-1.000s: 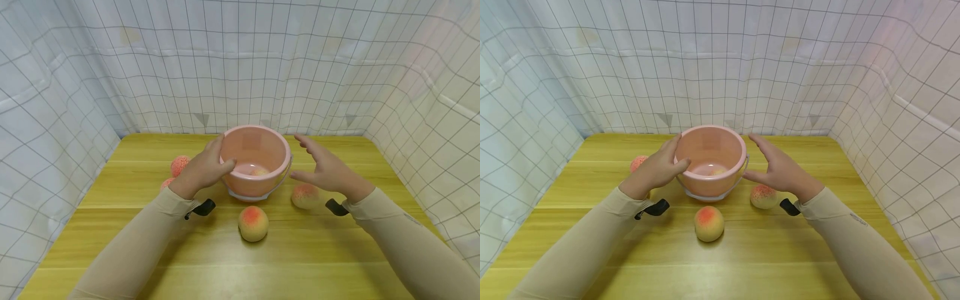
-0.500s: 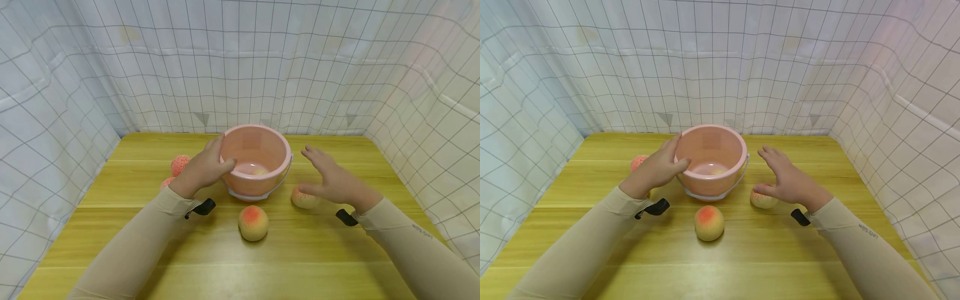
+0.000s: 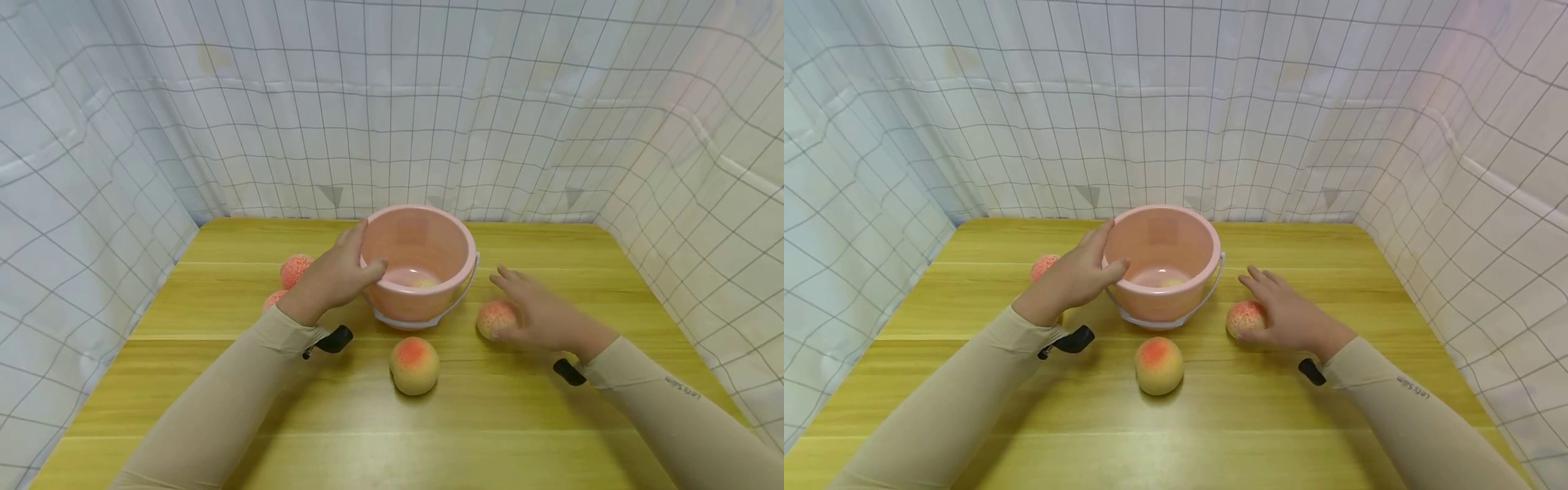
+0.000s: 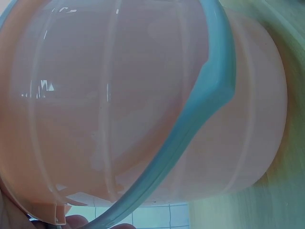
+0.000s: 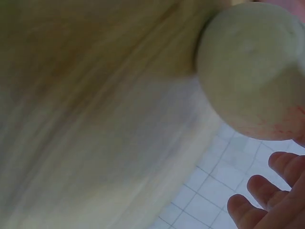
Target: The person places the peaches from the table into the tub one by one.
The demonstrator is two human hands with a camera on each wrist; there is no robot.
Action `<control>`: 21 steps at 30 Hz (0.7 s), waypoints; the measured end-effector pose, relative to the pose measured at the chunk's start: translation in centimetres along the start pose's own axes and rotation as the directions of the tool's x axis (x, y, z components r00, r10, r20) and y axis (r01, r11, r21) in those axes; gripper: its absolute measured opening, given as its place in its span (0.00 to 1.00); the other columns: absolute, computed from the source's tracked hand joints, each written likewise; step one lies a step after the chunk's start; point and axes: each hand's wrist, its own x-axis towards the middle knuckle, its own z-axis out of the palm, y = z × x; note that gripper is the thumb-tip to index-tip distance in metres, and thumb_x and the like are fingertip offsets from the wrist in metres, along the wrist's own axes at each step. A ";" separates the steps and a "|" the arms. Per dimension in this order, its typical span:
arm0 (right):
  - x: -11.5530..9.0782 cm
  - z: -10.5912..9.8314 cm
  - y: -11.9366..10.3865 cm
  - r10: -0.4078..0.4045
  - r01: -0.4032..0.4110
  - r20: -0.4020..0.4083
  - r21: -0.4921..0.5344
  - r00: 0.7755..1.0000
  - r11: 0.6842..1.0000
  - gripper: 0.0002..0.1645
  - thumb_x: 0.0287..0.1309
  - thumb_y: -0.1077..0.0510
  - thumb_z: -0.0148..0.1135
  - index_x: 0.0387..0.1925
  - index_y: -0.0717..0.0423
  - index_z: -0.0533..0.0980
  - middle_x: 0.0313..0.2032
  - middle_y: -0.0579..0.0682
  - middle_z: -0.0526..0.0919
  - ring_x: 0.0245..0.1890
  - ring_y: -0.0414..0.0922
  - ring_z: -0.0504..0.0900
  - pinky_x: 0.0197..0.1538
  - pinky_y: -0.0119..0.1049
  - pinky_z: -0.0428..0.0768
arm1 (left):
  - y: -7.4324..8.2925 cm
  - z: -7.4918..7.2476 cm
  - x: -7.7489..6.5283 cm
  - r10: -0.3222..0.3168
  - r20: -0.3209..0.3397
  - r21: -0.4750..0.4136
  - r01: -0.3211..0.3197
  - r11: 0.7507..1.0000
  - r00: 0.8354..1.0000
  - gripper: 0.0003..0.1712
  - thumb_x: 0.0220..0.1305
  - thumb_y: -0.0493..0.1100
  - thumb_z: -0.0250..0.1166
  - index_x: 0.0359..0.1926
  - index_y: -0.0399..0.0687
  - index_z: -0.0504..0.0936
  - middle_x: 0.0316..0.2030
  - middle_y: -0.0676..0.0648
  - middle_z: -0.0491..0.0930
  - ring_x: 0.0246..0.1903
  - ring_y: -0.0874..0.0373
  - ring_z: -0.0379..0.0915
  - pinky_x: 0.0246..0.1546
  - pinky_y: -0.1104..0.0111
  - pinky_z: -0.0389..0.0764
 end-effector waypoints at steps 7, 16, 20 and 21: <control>-0.4 1.2 1.2 -0.028 0.028 0.016 0.012 0.999 1.000 0.66 0.56 0.34 0.77 0.82 0.62 0.55 0.82 0.70 0.49 0.80 0.73 0.50 0.76 0.72 0.55 | 0.1 0.0 -0.1 -0.014 0.003 -0.001 0.014 1.000 1.000 0.56 0.69 0.64 0.56 0.86 0.54 0.39 0.83 0.43 0.50 0.72 0.46 0.66 0.69 0.42 0.73; -0.4 1.9 1.6 -0.049 0.049 -0.011 0.043 0.999 0.998 0.62 0.53 0.41 0.81 0.79 0.62 0.59 0.73 0.66 0.69 0.73 0.65 0.70 0.73 0.65 0.68 | 0.1 0.0 -0.1 -0.015 0.002 0.006 0.015 1.000 1.000 0.55 0.69 0.65 0.56 0.86 0.55 0.39 0.82 0.42 0.52 0.70 0.46 0.68 0.68 0.42 0.74; -0.3 2.1 1.6 -0.069 0.070 -0.018 0.038 0.997 0.997 0.54 0.54 0.43 0.81 0.74 0.62 0.66 0.65 0.62 0.78 0.64 0.60 0.79 0.67 0.61 0.75 | 0.1 0.0 -0.1 -0.014 0.001 0.002 0.014 1.000 1.000 0.55 0.69 0.65 0.56 0.86 0.55 0.39 0.82 0.43 0.51 0.70 0.46 0.68 0.68 0.42 0.74; -0.3 2.1 1.6 -0.074 0.075 -0.018 0.040 0.997 0.996 0.51 0.54 0.43 0.81 0.72 0.61 0.68 0.63 0.60 0.80 0.61 0.57 0.81 0.65 0.60 0.77 | 0.0 0.0 -0.1 -0.014 0.002 0.002 0.014 1.000 1.000 0.56 0.69 0.65 0.56 0.87 0.55 0.39 0.83 0.44 0.51 0.71 0.46 0.68 0.68 0.42 0.74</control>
